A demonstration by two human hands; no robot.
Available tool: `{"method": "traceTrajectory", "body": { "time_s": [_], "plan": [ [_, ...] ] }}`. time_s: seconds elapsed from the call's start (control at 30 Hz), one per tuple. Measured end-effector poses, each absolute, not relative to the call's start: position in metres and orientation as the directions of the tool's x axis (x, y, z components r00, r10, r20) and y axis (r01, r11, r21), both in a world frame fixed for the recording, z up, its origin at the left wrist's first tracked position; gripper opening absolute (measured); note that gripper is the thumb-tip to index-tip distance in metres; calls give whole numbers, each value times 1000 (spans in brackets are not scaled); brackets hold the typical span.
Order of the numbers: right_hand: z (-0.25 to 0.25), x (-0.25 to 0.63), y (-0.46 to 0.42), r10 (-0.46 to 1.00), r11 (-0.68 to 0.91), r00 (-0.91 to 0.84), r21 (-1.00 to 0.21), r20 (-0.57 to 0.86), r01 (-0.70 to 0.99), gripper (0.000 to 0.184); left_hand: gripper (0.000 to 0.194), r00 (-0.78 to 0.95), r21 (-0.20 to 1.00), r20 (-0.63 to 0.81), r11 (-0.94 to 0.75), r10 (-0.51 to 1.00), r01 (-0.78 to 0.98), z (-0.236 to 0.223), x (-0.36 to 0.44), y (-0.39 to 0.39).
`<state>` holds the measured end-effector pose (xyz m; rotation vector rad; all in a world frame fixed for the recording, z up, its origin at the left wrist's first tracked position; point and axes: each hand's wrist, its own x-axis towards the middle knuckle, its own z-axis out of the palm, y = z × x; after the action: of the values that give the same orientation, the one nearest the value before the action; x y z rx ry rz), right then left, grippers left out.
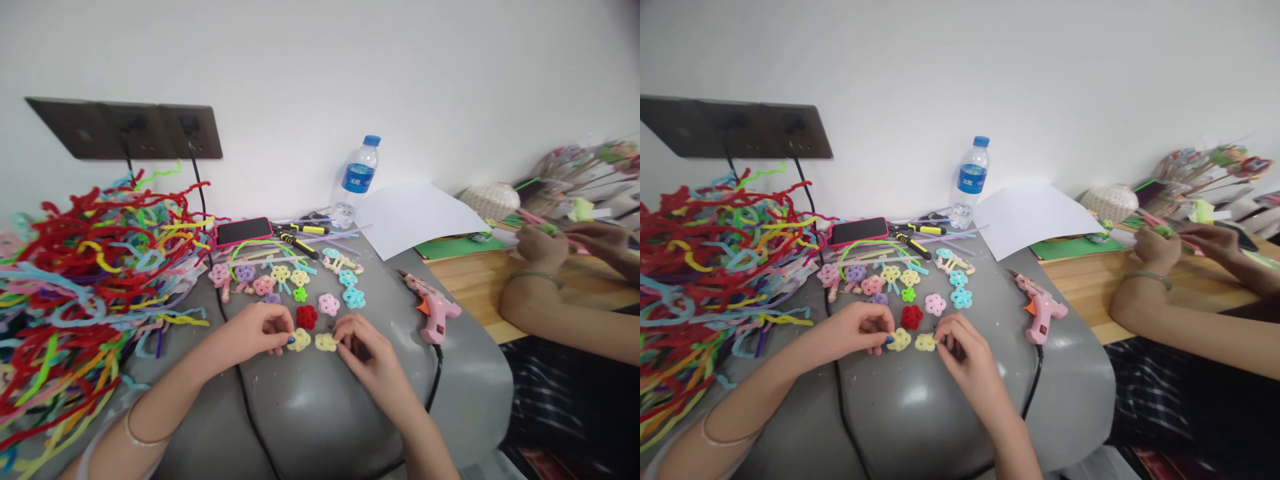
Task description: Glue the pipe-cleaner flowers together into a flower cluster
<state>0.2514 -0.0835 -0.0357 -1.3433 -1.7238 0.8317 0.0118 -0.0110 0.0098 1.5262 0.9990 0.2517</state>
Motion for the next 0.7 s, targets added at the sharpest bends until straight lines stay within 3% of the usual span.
{"method": "traceTrajectory", "body": {
  "time_s": [0.1, 0.3, 0.4, 0.53, 0.6, 0.7],
  "plan": [
    [-40, 254, -82, 995, 100, -61, -909, 83, 405, 8, 13, 600, 885, -414, 147, 684, 442, 8, 12, -11],
    [-43, 254, -80, 992, -100, 98, -962, -77, 253, 22, 15, 579, 859, -445, 141, 683, 493, -1, 9, -11],
    [-38, 259, -81, 982, -70, 190, -944, -8, 323, 24, 15, 560, 837, -459, 125, 690, 532, -1, 9, -11],
    [-23, 284, -86, 901, -27, 389, -870, 193, 493, 25, 14, 546, 812, -459, 81, 701, 578, -1, 9, -11],
    [-16, 305, -89, 819, -103, 514, -817, 254, 567, 25, 15, 549, 810, -453, 67, 703, 583, 0, 9, -11],
    [-13, 343, -92, 745, -283, 625, -738, 234, 613, 27, 15, 538, 800, -456, 61, 709, 598, 0, 9, -11]
  ]
}}
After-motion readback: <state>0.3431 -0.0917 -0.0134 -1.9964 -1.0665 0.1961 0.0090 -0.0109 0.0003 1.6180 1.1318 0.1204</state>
